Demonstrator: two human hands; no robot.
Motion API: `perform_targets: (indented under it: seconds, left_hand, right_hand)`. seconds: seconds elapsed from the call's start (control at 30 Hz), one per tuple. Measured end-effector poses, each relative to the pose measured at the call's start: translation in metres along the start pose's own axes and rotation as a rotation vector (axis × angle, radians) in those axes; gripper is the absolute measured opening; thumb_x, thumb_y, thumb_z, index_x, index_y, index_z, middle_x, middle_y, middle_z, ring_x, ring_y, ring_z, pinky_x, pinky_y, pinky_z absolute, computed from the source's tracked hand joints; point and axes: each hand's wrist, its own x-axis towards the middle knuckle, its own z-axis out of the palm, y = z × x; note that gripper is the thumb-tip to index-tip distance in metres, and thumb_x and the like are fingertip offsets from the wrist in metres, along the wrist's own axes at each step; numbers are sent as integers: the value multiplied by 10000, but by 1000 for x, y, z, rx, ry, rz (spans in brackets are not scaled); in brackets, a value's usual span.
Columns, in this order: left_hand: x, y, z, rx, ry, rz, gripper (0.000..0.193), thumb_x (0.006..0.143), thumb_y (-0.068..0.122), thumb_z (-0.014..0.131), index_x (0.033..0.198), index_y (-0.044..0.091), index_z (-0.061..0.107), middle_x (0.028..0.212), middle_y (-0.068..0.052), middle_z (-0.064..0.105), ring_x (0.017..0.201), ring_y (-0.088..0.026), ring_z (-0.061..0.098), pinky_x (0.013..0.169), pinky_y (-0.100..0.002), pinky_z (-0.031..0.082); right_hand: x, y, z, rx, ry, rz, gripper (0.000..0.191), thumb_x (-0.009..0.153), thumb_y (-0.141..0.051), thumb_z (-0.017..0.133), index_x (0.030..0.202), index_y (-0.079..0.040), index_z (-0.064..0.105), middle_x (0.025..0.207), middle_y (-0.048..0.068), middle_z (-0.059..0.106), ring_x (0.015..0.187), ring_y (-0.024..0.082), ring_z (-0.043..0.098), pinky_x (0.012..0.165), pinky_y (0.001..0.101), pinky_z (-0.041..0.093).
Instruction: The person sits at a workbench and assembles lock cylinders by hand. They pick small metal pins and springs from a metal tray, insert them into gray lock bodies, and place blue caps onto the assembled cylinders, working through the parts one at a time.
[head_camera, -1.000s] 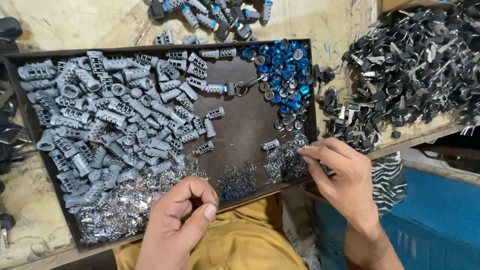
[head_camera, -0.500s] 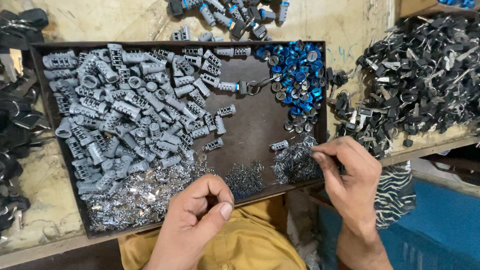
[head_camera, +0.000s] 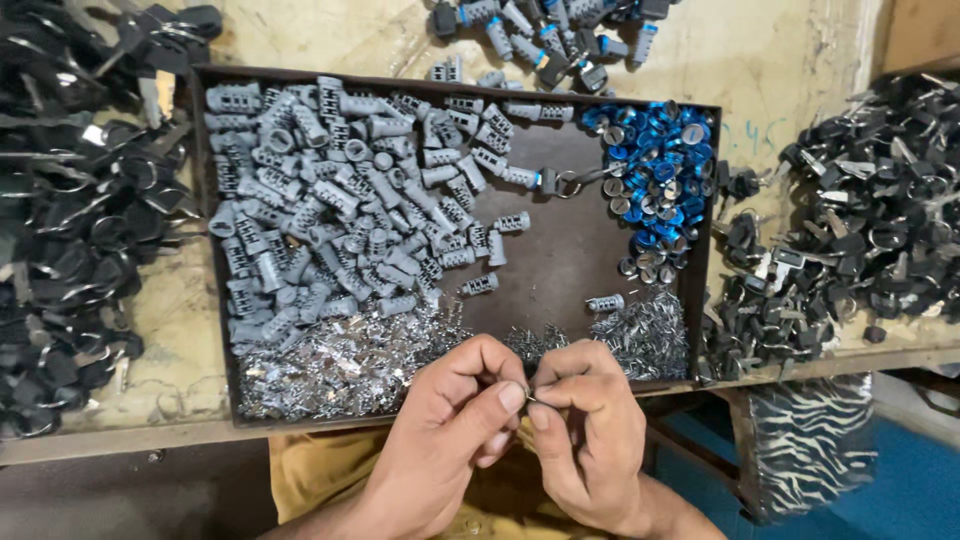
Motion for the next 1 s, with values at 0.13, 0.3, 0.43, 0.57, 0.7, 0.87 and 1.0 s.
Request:
perform_targets:
  seconds: [0.13,0.3,0.43,0.57,0.7,0.87,1.0]
  left_hand:
    - [-2,0,2,-93,-26,3,83,1016,125,619,977,64,579,729,50,510,620,-29,443,530,-201,335]
    - [0,-4,4,-139,-49,11,105,1024,145,628,986,62,576,737,51,508,631,-28,447,538,-200,335]
    - [0,-7,6,-149,-43,-2,97,1016,147,627,991,67,579,742,49,518,634,-28,451,538,-200,337]
    - [0,-9,8,-160,-52,-19,93,1019,146,629,1003,65,584,758,47,524,651,-31,461,552,-204,350]
    - [0,-10,9,-134,-30,-12,83,1003,138,633,1014,69,589,795,39,560,656,-36,471,557,-209,365]
    - [1,-11,9,-101,-6,23,74,997,117,637,1020,60,596,812,32,570,660,-41,475,564,-214,377]
    - [0,-11,7,-49,9,70,56,991,87,635,1009,53,595,803,34,547,658,-42,469,566,-216,382]
  right_hand:
    - [-1,4,5,17,38,-16,197,952,-3,658,1102,-48,538,991,129,647,807,165,609,708,274,503]
    - [-2,6,4,-2,70,-38,182,955,-2,654,1096,-38,545,985,130,645,828,175,614,726,279,506]
    - [-2,6,3,-9,80,-45,173,954,-8,658,1084,-28,545,976,132,642,831,180,623,736,285,516]
    - [-1,4,-1,-9,84,-77,157,958,-8,649,1079,-21,549,982,137,634,848,199,627,758,306,532]
    - [2,2,-3,-29,77,-72,177,939,5,677,1067,-20,557,973,127,643,824,192,634,740,300,532]
    - [5,-2,-5,-76,61,-81,224,867,56,729,1030,-10,590,978,138,657,837,210,666,751,317,551]
    - [8,-3,-10,4,30,-80,266,820,91,772,1020,1,621,973,143,681,814,206,688,733,311,563]
